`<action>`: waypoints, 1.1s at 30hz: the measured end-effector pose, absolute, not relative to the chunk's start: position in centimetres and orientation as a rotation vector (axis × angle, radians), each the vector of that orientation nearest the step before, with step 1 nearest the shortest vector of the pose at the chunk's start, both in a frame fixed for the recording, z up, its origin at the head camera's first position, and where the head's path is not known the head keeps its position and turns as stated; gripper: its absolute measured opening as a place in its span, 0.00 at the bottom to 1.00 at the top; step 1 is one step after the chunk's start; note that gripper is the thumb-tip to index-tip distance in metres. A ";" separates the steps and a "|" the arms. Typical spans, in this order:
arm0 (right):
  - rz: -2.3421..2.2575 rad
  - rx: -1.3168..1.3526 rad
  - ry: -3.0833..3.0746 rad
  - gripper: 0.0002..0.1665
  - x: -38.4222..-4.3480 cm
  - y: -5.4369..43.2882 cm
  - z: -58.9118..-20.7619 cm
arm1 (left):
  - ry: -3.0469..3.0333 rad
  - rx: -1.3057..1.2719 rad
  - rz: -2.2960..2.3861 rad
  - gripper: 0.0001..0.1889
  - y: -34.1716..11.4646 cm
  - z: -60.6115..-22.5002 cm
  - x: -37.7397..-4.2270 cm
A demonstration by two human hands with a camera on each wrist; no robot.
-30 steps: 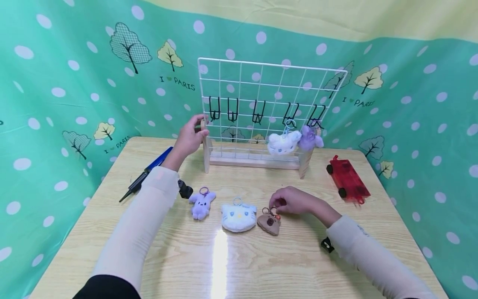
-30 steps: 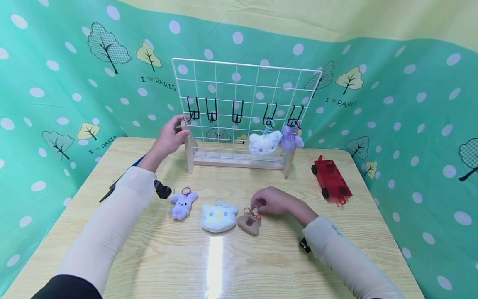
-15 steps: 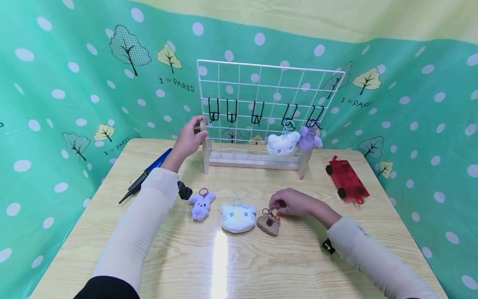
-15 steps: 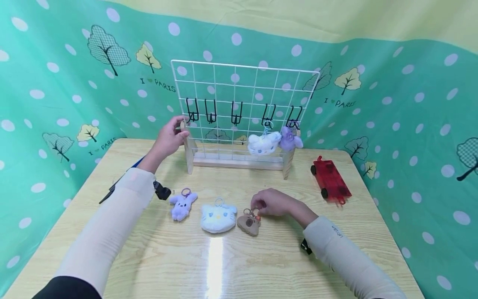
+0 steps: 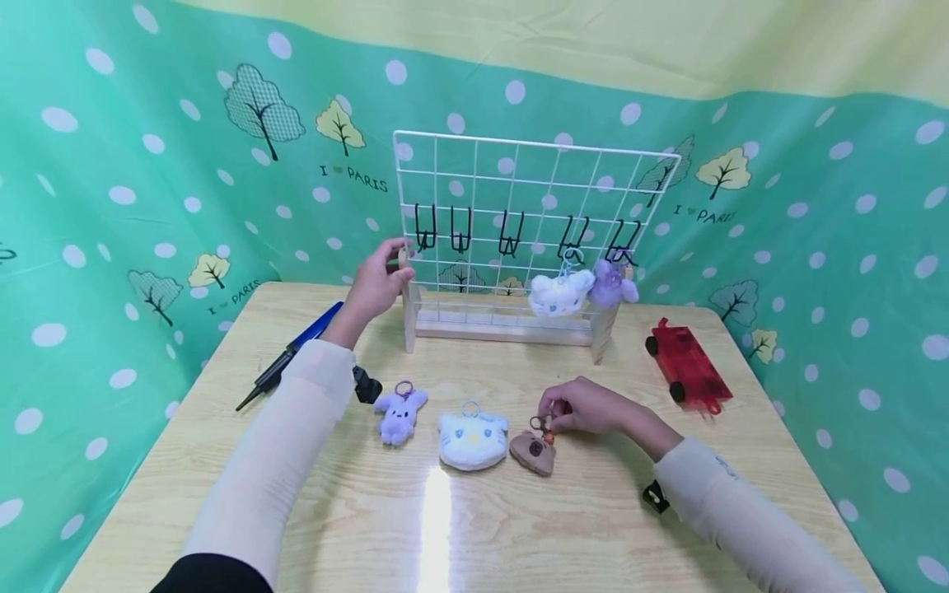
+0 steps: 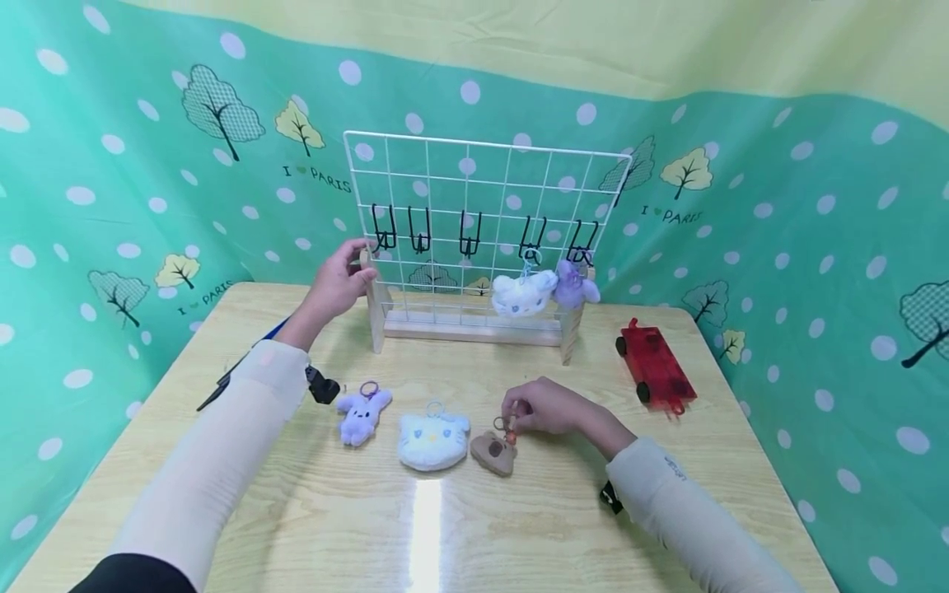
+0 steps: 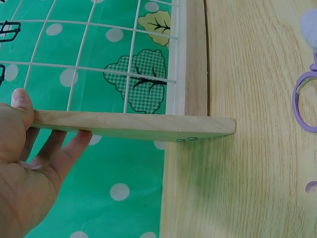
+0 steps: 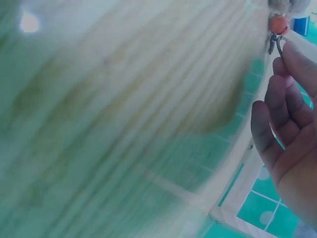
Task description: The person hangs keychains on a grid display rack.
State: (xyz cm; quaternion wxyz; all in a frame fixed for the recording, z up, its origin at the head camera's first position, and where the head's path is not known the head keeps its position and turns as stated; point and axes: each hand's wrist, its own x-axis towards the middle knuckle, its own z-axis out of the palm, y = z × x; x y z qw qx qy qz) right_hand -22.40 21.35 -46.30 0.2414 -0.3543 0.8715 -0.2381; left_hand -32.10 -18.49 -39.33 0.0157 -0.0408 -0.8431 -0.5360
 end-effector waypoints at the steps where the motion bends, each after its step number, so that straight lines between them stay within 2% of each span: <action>1: -0.662 -0.969 2.384 0.09 -22.4 21.4 -46.3 | -2.623 -0.128 -1.668 0.29 -18.5 -39.5 -32.0; 22: -1.000 -1.037 2.714 0.10 -23.3 19.5 -43.7 | -2.617 -0.145 -1.653 0.28 -18.6 -40.3 -31.9; 33: -1.109 -0.970 2.777 0.12 -24.0 18.2 -42.0 | -2.615 -0.150 -1.645 0.28 -18.6 -39.8 -32.0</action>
